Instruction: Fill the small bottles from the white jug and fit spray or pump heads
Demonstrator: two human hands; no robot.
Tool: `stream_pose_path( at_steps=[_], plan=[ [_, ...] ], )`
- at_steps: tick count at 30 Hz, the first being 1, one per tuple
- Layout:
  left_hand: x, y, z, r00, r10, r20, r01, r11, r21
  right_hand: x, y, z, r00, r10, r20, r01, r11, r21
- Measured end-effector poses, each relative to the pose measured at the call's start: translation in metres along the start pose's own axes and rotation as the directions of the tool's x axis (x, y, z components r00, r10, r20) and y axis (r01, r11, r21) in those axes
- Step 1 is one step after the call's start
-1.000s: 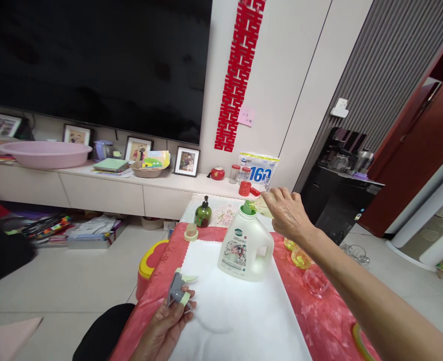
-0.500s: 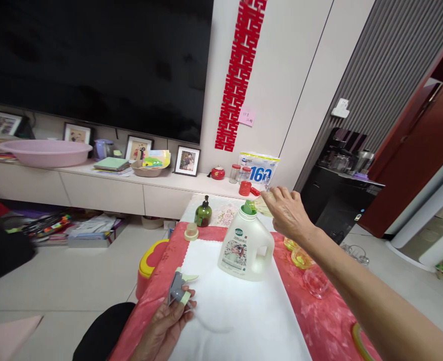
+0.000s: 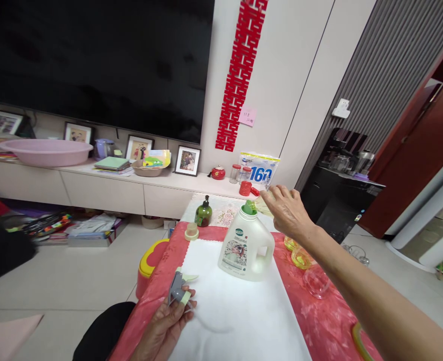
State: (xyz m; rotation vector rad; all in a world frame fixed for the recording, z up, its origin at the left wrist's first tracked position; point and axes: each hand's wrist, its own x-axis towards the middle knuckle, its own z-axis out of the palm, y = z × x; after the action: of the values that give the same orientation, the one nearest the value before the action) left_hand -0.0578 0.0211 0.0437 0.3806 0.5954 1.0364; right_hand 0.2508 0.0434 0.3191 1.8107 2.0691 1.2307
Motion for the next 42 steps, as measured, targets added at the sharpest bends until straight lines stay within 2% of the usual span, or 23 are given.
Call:
stream_pose_path(
  at_steps=[21,42],
  plan=[
    [0.0,-0.001,0.0,1.0,0.009,-0.01,-0.008,1.0,0.007,0.006,0.003,-0.011,0.998,-0.06,-0.016,0.059,0.995,-0.077],
    [0.002,-0.003,-0.005,1.0,0.006,0.028,-0.006,1.0,-0.008,0.011,0.006,-0.017,0.992,-0.128,-0.004,0.125,0.979,-0.161]
  ],
)
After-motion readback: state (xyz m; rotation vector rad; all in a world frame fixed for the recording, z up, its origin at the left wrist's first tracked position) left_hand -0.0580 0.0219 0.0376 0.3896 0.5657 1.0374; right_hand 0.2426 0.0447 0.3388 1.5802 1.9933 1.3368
